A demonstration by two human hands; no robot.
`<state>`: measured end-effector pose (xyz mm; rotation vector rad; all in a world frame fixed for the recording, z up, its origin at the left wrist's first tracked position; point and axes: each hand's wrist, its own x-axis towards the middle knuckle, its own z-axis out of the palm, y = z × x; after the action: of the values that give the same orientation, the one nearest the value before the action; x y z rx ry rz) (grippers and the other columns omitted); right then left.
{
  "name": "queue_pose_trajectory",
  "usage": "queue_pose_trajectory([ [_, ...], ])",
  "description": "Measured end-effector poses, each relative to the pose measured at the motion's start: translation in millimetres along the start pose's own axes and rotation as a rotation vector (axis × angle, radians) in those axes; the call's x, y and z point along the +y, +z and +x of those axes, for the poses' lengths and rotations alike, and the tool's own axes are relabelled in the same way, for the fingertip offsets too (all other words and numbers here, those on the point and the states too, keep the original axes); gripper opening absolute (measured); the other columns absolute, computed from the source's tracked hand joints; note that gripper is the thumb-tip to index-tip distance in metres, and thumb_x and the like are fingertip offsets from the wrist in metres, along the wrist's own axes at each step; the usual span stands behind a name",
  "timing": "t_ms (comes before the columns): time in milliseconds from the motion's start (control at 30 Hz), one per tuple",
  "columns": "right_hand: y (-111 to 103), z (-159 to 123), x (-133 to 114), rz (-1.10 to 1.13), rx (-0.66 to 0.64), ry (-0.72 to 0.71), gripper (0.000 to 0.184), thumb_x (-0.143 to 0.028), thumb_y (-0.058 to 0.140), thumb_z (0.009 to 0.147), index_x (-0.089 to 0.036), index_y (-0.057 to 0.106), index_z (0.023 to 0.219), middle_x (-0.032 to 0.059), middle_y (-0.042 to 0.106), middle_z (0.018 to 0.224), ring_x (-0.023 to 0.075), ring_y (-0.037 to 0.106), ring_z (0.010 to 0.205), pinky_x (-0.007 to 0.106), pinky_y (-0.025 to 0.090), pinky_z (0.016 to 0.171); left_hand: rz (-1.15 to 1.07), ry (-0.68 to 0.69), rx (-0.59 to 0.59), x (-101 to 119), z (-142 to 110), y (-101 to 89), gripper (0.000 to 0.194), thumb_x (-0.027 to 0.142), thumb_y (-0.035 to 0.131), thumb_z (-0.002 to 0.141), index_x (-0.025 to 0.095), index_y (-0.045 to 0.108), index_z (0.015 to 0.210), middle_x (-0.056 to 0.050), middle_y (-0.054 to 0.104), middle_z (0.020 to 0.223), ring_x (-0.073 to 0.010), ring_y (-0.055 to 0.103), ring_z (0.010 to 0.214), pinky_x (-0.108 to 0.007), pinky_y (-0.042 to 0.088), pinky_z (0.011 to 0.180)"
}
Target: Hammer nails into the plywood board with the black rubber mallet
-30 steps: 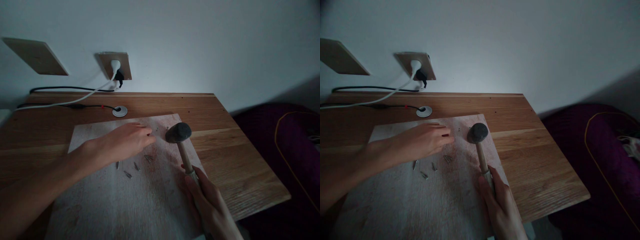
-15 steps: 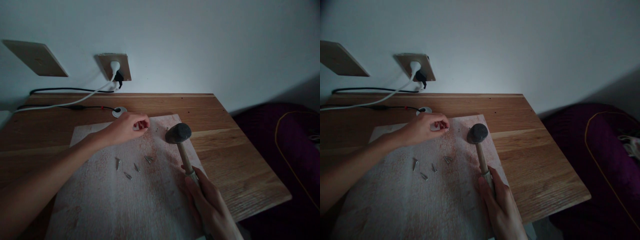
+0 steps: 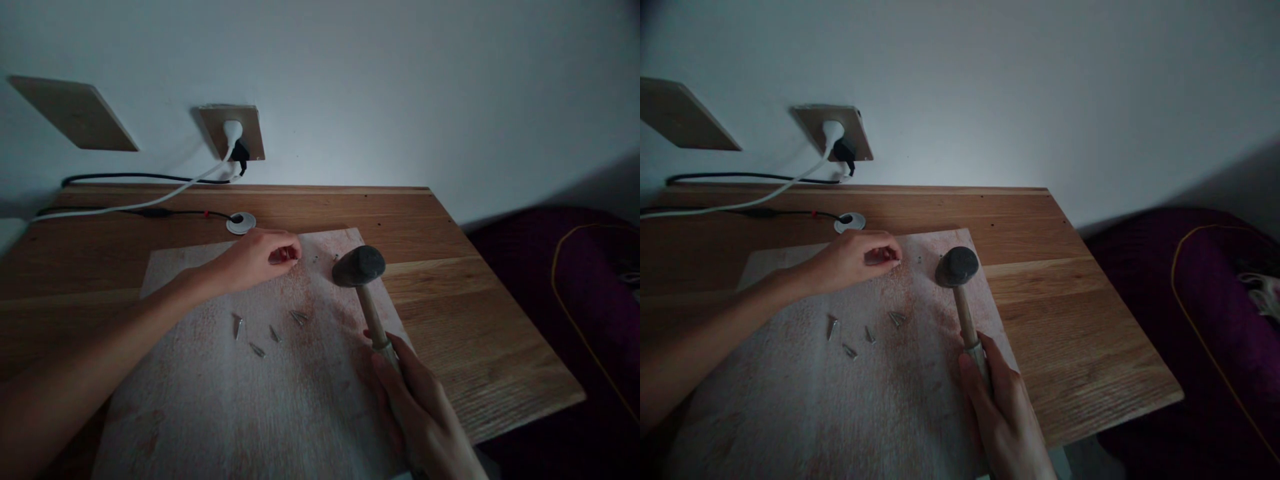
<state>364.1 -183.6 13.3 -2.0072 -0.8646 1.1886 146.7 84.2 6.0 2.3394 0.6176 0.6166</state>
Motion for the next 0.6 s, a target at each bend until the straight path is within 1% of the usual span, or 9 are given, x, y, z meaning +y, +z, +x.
queue_pose_trajectory([
  [67,0.0,-0.2,0.2,0.002,0.006,-0.001,0.078,-0.078,0.056,0.100,-0.022,0.059,0.154,-0.0049,0.053,0.065,0.0139,0.045,0.045,0.026,0.035,0.039,-0.005,-0.001,0.002,0.6,0.0,0.8,0.007,0.014,0.065,0.092,0.018,0.070,0.088,0.002,0.071,0.081,-0.0108,0.062,0.070,-0.024,0.047,0.070],
  [233,0.7,-0.1,2.5,-0.007,0.021,-0.039,0.073,-0.076,0.056,0.101,-0.022,0.062,0.150,-0.0062,0.052,0.060,0.0125,0.043,0.041,0.025,0.035,0.036,-0.012,0.018,0.013,1.4,0.0,0.7,0.008,0.012,0.065,0.091,0.018,0.069,0.087,0.002,0.070,0.080,-0.0103,0.061,0.069,-0.023,0.046,0.070],
  [333,0.9,0.4,4.8,0.006,0.047,-0.028,0.074,-0.076,0.059,0.099,-0.024,0.061,0.151,-0.0063,0.052,0.061,0.0135,0.044,0.041,0.026,0.037,0.036,-0.008,0.018,0.010,0.5,-0.9,-0.1,0.008,0.013,0.065,0.091,0.018,0.069,0.087,0.002,0.070,0.079,-0.0105,0.061,0.069,-0.024,0.046,0.069],
  [500,0.0,1.1,1.6,0.006,0.000,-0.015,0.075,-0.077,0.056,0.101,-0.021,0.059,0.151,-0.0084,0.046,0.057,0.0123,0.039,0.040,0.025,0.034,0.036,0.009,0.026,-0.002,0.0,-1.1,-1.5,0.008,0.014,0.064,0.091,0.018,0.070,0.087,0.002,0.070,0.080,-0.0107,0.062,0.070,-0.024,0.045,0.068],
  [600,-1.1,0.6,-0.5,0.016,0.005,0.028,0.078,-0.078,0.058,0.099,-0.022,0.057,0.153,-0.0075,0.048,0.060,0.0136,0.043,0.042,0.026,0.036,0.038,0.017,0.033,-0.007,0.3,-0.3,-1.8,0.009,0.014,0.064,0.091,0.018,0.070,0.087,0.002,0.071,0.080,-0.0109,0.062,0.070,-0.024,0.045,0.068],
])
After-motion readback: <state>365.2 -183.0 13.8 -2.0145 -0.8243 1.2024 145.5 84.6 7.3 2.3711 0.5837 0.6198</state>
